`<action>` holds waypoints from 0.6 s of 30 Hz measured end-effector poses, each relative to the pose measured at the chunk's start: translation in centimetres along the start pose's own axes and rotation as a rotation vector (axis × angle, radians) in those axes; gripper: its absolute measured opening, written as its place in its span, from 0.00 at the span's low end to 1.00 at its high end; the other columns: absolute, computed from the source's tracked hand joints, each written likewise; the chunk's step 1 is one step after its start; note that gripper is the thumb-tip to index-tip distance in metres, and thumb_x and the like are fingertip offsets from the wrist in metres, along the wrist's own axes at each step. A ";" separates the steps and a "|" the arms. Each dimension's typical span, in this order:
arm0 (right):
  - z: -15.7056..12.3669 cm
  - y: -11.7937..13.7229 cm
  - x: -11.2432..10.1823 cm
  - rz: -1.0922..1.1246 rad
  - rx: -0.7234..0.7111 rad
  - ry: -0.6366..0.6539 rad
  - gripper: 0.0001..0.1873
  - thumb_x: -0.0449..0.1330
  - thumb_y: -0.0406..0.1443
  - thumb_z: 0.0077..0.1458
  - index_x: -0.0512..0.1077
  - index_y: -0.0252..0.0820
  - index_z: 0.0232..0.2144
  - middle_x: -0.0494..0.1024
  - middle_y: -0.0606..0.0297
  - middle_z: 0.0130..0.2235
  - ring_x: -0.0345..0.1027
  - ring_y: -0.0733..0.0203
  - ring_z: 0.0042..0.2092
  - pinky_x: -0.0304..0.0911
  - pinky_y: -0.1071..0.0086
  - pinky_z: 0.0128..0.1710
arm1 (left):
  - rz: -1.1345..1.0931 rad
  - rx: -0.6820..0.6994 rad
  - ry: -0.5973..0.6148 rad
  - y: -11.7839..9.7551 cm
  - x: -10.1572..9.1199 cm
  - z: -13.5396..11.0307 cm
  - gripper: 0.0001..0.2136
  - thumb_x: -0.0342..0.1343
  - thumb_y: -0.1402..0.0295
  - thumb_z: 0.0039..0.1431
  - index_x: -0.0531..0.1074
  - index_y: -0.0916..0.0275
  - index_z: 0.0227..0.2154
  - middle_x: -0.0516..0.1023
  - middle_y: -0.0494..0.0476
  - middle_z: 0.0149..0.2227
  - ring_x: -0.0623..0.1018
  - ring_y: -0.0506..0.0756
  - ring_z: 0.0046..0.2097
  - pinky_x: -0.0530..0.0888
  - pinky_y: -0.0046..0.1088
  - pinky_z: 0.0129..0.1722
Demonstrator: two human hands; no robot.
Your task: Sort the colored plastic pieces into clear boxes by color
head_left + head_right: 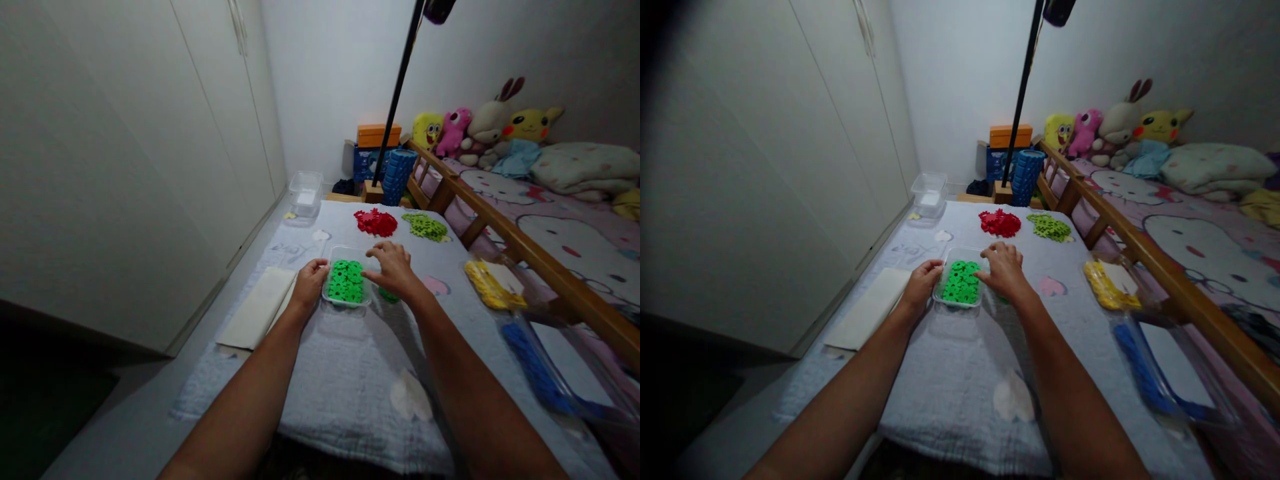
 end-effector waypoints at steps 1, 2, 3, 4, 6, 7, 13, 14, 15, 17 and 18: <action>-0.2 -1.0 -0.2 0.015 0.018 0.000 0.21 0.67 0.45 0.56 0.77 0.47 0.51 0.72 0.52 0.56 0.60 0.42 0.55 0.57 0.53 0.52 | 0.006 0.004 -0.001 0.0 0.0 0.0 0.18 0.66 0.59 0.42 0.74 0.63 0.36 0.76 0.49 0.27 0.71 0.49 0.27 0.67 0.25 0.28; -0.6 -2.1 -0.3 0.025 0.039 0.015 0.20 0.67 0.44 0.56 0.77 0.47 0.50 0.73 0.52 0.55 0.61 0.42 0.55 0.57 0.54 0.51 | 0.015 0.010 -0.003 -0.1 -0.1 -0.1 0.18 0.66 0.59 0.43 0.74 0.64 0.36 0.76 0.49 0.27 0.71 0.49 0.27 0.67 0.25 0.28; -0.9 -3.2 -0.2 0.033 0.059 0.042 0.19 0.66 0.44 0.56 0.77 0.46 0.49 0.74 0.52 0.54 0.63 0.43 0.54 0.58 0.55 0.51 | 0.025 0.017 -0.006 -0.2 -0.1 -0.1 0.18 0.66 0.60 0.43 0.75 0.64 0.36 0.76 0.49 0.27 0.71 0.49 0.27 0.67 0.24 0.28; -1.4 -4.0 0.0 0.038 0.072 0.079 0.18 0.66 0.43 0.57 0.77 0.45 0.49 0.75 0.52 0.52 0.64 0.44 0.54 0.59 0.56 0.51 | 0.035 0.023 -0.007 -0.2 -0.1 -0.2 0.17 0.66 0.60 0.44 0.75 0.64 0.36 0.75 0.49 0.27 0.71 0.49 0.26 0.67 0.24 0.28; -2.5 -5.2 1.0 0.044 0.075 0.163 0.18 0.66 0.40 0.56 0.78 0.42 0.48 0.76 0.52 0.49 0.67 0.46 0.52 0.59 0.58 0.52 | 0.039 0.024 -0.002 -0.2 -0.1 -0.2 0.17 0.66 0.60 0.44 0.75 0.64 0.36 0.76 0.50 0.27 0.71 0.49 0.26 0.67 0.24 0.28; -3.0 -5.4 1.6 0.044 0.070 0.197 0.19 0.67 0.39 0.54 0.77 0.41 0.49 0.77 0.52 0.49 0.68 0.47 0.52 0.60 0.59 0.52 | 0.034 0.021 0.002 -0.2 0.0 -0.2 0.17 0.66 0.60 0.44 0.75 0.64 0.36 0.76 0.50 0.27 0.72 0.49 0.26 0.68 0.24 0.28; -5.2 -5.3 3.7 0.029 0.062 0.223 0.18 0.67 0.35 0.50 0.78 0.40 0.46 0.77 0.54 0.46 0.69 0.51 0.48 0.61 0.63 0.49 | 0.015 0.008 -0.011 -0.4 0.0 -0.4 0.19 0.68 0.59 0.42 0.75 0.64 0.35 0.76 0.50 0.26 0.72 0.50 0.26 0.68 0.24 0.27; -5.3 -5.2 3.8 0.039 0.061 0.218 0.16 0.67 0.34 0.50 0.78 0.40 0.44 0.77 0.55 0.44 0.69 0.52 0.46 0.61 0.63 0.48 | 0.016 0.008 -0.013 -0.5 0.0 -0.4 0.19 0.69 0.59 0.42 0.75 0.64 0.35 0.76 0.50 0.26 0.72 0.50 0.26 0.68 0.24 0.27; -5.4 -5.3 3.8 0.052 0.060 0.211 0.14 0.66 0.34 0.50 0.79 0.41 0.42 0.77 0.56 0.42 0.69 0.53 0.45 0.61 0.64 0.47 | 0.019 0.008 -0.015 -0.5 0.0 -0.4 0.19 0.68 0.58 0.42 0.75 0.64 0.35 0.76 0.50 0.26 0.73 0.50 0.26 0.69 0.24 0.27; -5.4 -5.5 3.6 0.081 0.064 0.197 0.13 0.67 0.33 0.49 0.79 0.42 0.40 0.77 0.58 0.41 0.69 0.54 0.44 0.61 0.64 0.46 | 0.025 0.008 -0.018 -0.6 0.0 -0.5 0.19 0.68 0.58 0.42 0.75 0.64 0.35 0.76 0.49 0.25 0.72 0.50 0.26 0.68 0.24 0.27; -5.4 -5.7 3.4 0.092 0.068 0.191 0.13 0.67 0.33 0.49 0.79 0.42 0.40 0.77 0.58 0.40 0.69 0.54 0.43 0.61 0.64 0.46 | 0.028 0.008 -0.018 -0.6 0.0 -0.5 0.19 0.68 0.58 0.42 0.75 0.64 0.35 0.75 0.49 0.25 0.72 0.50 0.26 0.68 0.24 0.27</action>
Point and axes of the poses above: each hand's wrist, its own z-axis towards the middle knuckle, its own x-axis out of the palm, y = z × x, the point moved 8 cm from there along z, towards the middle knuckle
